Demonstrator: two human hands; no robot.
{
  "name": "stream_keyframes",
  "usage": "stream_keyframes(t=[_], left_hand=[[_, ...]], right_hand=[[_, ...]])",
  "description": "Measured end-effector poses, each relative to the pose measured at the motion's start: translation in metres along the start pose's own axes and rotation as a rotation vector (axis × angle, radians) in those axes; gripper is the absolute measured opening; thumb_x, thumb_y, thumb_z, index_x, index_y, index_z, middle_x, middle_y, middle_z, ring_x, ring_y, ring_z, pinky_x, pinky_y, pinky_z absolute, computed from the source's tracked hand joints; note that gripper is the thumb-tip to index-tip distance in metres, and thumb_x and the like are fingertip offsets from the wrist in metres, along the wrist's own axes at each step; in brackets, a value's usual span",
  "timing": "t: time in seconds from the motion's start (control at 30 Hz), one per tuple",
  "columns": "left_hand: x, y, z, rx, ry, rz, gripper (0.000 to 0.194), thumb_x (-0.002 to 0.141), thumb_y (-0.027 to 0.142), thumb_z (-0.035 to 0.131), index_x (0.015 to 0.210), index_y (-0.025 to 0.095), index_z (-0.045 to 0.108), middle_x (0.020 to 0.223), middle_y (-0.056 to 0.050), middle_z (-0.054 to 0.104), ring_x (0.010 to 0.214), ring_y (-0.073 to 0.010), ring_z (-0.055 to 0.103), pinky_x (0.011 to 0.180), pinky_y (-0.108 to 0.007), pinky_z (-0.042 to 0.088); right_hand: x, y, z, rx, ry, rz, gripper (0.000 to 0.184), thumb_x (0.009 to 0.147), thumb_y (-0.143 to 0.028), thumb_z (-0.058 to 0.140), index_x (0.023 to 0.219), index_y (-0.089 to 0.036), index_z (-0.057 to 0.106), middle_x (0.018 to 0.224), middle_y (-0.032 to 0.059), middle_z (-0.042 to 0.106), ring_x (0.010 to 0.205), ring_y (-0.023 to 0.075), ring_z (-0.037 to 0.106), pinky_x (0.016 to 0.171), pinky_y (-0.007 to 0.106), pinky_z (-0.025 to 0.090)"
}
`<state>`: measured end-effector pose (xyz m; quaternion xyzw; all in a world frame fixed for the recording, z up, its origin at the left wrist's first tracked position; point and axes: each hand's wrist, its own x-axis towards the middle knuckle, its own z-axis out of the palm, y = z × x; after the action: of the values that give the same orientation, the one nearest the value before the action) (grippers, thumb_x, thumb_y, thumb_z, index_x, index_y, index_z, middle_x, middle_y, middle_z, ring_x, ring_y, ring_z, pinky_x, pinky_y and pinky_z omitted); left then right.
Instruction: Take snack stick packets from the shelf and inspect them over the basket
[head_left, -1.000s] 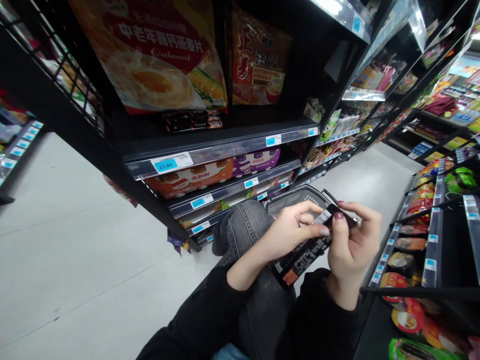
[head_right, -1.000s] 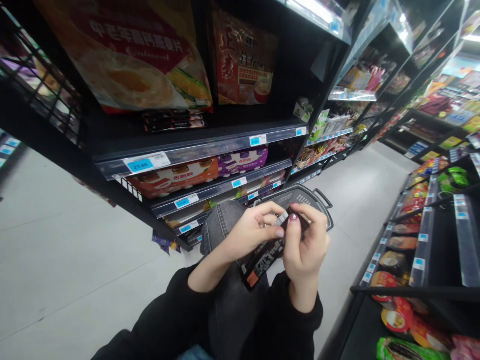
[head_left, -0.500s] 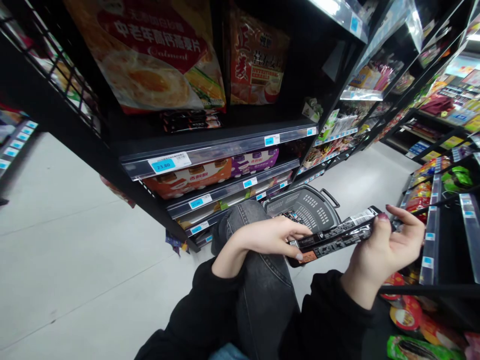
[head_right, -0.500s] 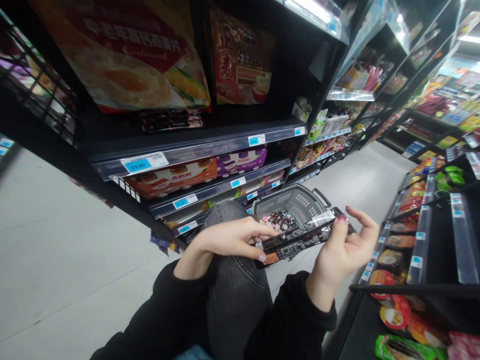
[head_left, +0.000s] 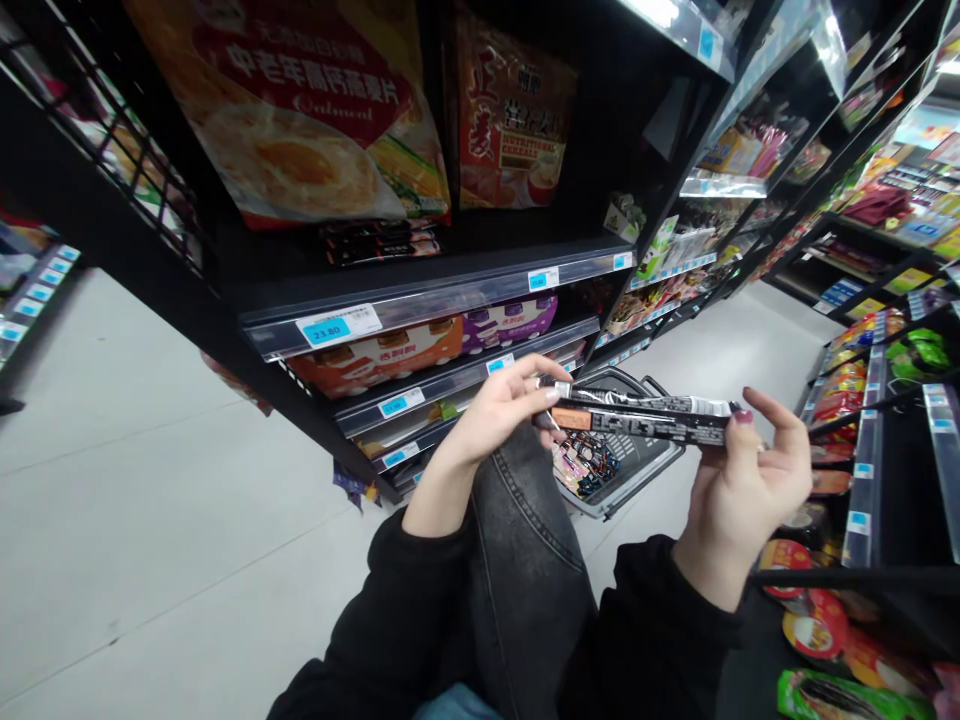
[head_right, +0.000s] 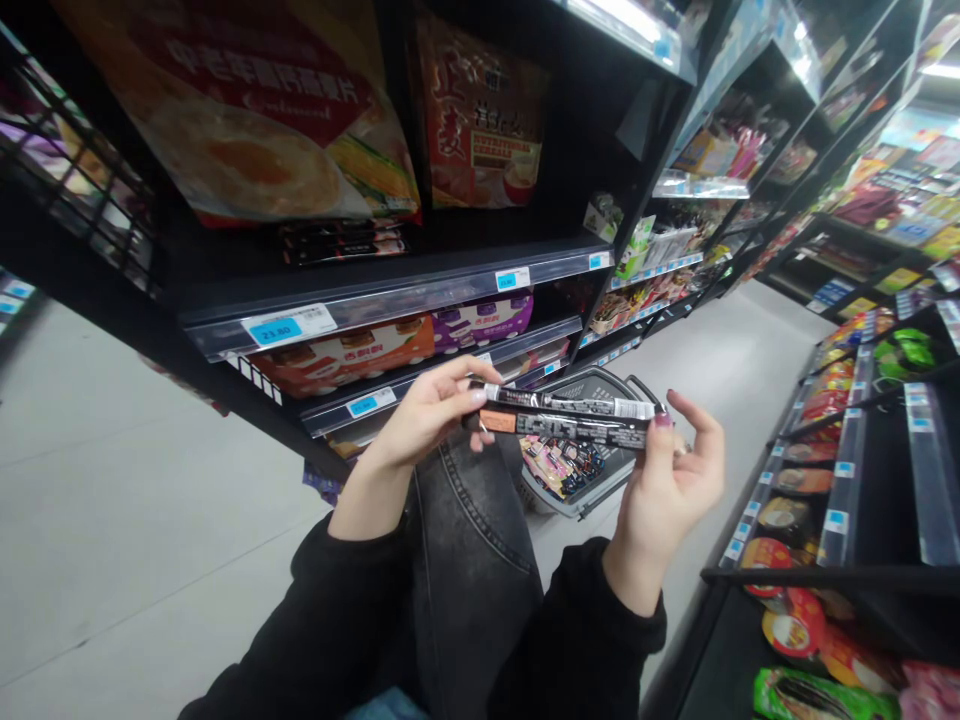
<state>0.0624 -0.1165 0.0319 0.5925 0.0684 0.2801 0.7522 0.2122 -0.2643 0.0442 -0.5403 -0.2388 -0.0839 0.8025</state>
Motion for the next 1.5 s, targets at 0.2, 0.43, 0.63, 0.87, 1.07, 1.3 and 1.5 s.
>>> stream_keyframes(t=[0.2,0.43,0.63,0.87,1.07,1.3,1.5], left_hand=[[0.016,-0.012,0.001,-0.145,0.63,0.375,0.035,0.068,0.036,0.076,0.089,0.013,0.059,0.066,0.001,0.063,0.056,-0.008,0.062,0.051,-0.014,0.048],[0.018,-0.012,0.017,-0.411,0.897,0.491,0.039,0.079,0.048,0.066,0.094,0.018,0.047,0.086,-0.003,0.068,0.074,-0.0147,0.068,0.07,-0.027,0.056],[0.015,-0.014,0.042,-0.392,0.639,0.424,0.036,0.083,0.036,0.063,0.106,0.019,0.042,0.115,-0.01,0.063,0.089,-0.0182,0.068,0.074,-0.031,0.058],[0.01,-0.014,0.031,-0.176,0.248,0.11,0.036,0.081,0.03,0.063,0.106,0.015,0.042,0.102,-0.011,0.066,0.058,-0.0136,0.064,0.049,-0.027,0.056],[0.001,-0.009,0.04,0.093,-0.11,-0.047,0.032,0.088,0.026,0.052,0.118,0.019,0.044,0.095,-0.006,0.065,0.054,-0.0103,0.059,0.048,-0.023,0.051],[-0.004,-0.001,0.053,0.416,-0.145,-0.102,0.033,0.087,0.033,0.055,0.114,0.018,0.045,0.068,-0.001,0.061,0.052,-0.0159,0.061,0.048,-0.026,0.05],[-0.005,0.0,0.056,0.485,-0.105,-0.103,0.028,0.086,0.035,0.055,0.106,0.017,0.046,0.069,-0.001,0.061,0.054,-0.017,0.063,0.046,-0.025,0.049]], right_hand=[[0.0,0.001,-0.011,-0.164,-0.448,0.151,0.039,0.074,-0.035,0.073,0.109,-0.019,0.066,0.055,-0.0039,0.049,0.047,0.0087,0.043,0.048,0.023,0.038],[-0.017,0.005,0.018,-0.165,-0.77,0.347,0.024,0.078,-0.04,0.067,0.083,-0.019,0.057,0.063,-0.0025,0.057,0.052,0.0126,0.059,0.048,0.024,0.048],[-0.035,0.026,0.051,-0.009,-0.721,0.305,0.024,0.081,-0.038,0.063,0.078,-0.019,0.05,0.062,-0.0051,0.053,0.051,0.0083,0.05,0.049,0.021,0.043],[-0.008,0.027,0.02,-0.184,-0.795,0.198,0.026,0.084,-0.041,0.06,0.077,-0.017,0.059,0.066,0.0003,0.063,0.066,0.0137,0.061,0.064,0.027,0.048],[-0.005,0.028,0.014,0.039,-0.49,0.095,0.032,0.078,-0.033,0.068,0.105,-0.019,0.061,0.098,0.006,0.067,0.091,0.0163,0.064,0.083,0.033,0.051],[-0.005,0.027,0.011,0.167,-0.326,0.189,0.035,0.068,-0.026,0.077,0.099,-0.019,0.062,0.082,-0.0001,0.065,0.073,0.0084,0.06,0.068,0.02,0.047],[-0.003,0.023,0.011,0.152,-0.323,0.21,0.035,0.068,-0.026,0.076,0.099,-0.019,0.061,0.086,0.0015,0.066,0.076,0.011,0.061,0.068,0.023,0.047]])
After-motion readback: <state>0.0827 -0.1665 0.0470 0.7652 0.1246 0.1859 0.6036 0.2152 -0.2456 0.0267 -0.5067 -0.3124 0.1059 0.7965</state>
